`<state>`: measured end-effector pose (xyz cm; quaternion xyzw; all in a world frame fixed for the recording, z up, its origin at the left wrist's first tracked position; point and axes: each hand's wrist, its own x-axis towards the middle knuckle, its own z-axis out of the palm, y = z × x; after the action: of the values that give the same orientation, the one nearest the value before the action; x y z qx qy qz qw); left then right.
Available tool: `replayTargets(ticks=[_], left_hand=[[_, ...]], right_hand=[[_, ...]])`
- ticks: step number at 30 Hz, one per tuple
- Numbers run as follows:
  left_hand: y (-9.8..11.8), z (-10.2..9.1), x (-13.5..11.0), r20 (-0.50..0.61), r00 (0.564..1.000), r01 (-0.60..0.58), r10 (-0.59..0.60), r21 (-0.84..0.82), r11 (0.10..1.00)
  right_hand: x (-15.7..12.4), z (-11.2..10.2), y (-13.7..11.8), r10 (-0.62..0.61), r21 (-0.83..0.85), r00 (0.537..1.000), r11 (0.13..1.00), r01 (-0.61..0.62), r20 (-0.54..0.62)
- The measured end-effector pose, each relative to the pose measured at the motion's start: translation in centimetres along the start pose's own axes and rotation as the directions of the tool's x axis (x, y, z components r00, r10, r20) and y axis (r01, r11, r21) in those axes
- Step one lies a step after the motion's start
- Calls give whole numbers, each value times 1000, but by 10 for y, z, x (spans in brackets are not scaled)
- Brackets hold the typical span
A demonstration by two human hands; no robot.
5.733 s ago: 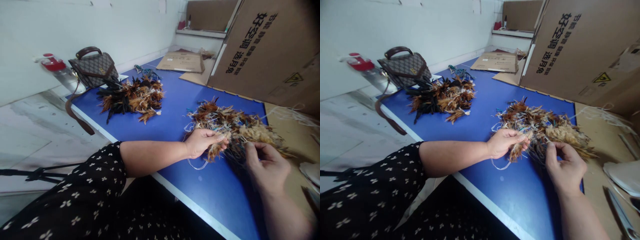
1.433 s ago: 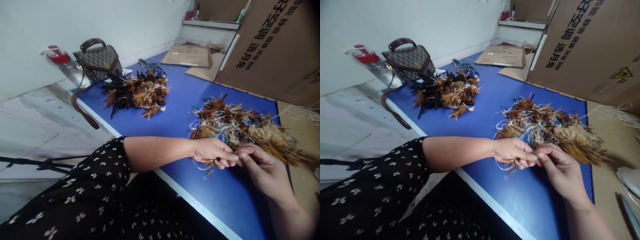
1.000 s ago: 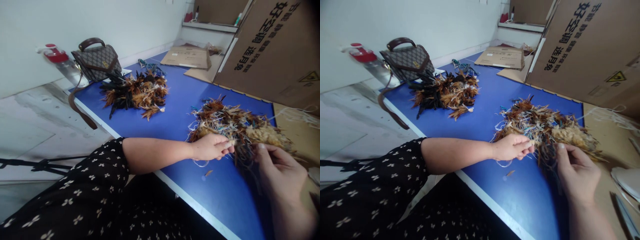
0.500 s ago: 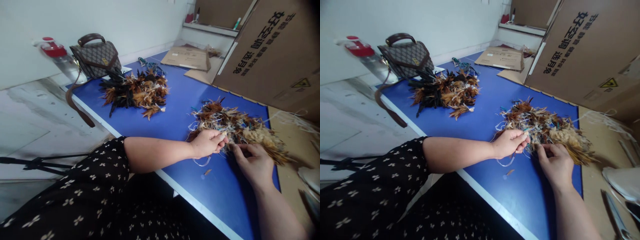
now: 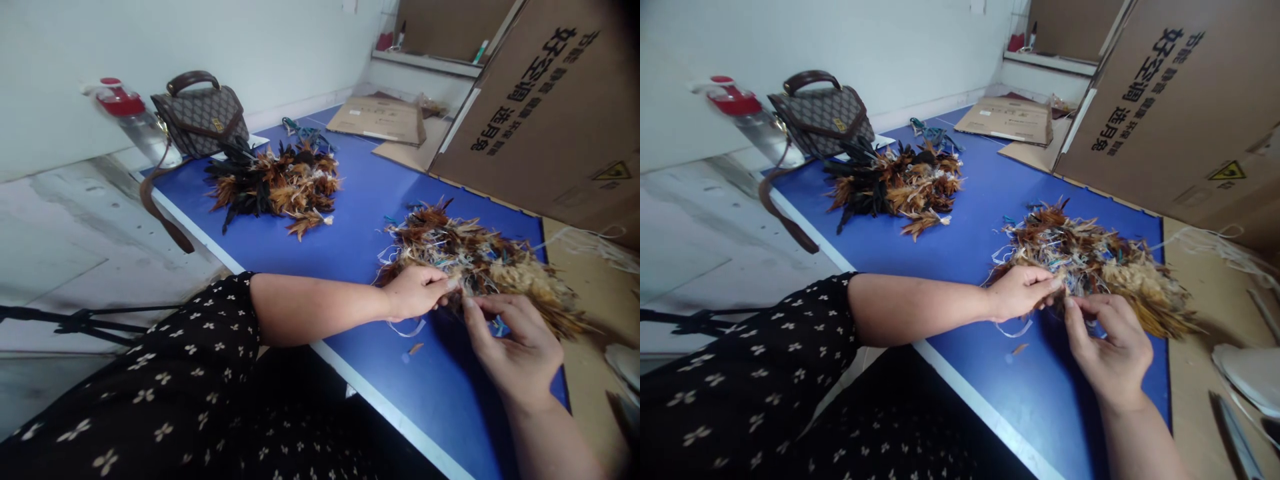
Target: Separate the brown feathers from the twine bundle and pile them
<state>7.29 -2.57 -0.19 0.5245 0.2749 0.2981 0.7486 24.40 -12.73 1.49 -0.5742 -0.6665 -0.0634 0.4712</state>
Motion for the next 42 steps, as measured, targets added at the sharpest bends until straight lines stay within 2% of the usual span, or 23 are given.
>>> replayTargets(ticks=[2,6,12,19,22,24,26,29,32,37,42], left_hand=[[-3,-1,1,26,998,-48,48,-12,999],[-3,0,4,90,988,-109,124,-160,981],[-2,2,7,128,989,-35,72,-274,961],[-2,4,6,79,994,-55,79,-269,962],[0,6,2,95,995,-6,34,-279,960],[2,6,0,122,992,22,13,-280,960],[4,6,-3,142,990,34,-1,-230,973],[5,5,-5,159,987,41,-22,-120,992],[3,3,-4,162,987,14,4,-110,994],[0,3,-2,124,991,-45,55,-84,995],[4,0,-4,42,984,-178,173,213,961]], right_hand=[[0,1,-1,-16,12,1000,1000,16,20],[0,3,-1,-15,11,1000,1000,15,24],[-1,6,-1,-18,30,999,999,17,29],[-2,-4,0,12,105,994,994,-24,113],[-6,-5,1,103,181,994,978,-106,27],[-9,-3,2,169,245,986,955,-166,9],[-10,0,4,144,239,988,959,-152,50],[-8,0,6,55,131,995,989,-65,78],[-7,-1,6,80,88,994,992,-86,73],[-11,0,8,126,140,989,981,-136,74],[-8,4,6,37,157,995,986,-52,94]])
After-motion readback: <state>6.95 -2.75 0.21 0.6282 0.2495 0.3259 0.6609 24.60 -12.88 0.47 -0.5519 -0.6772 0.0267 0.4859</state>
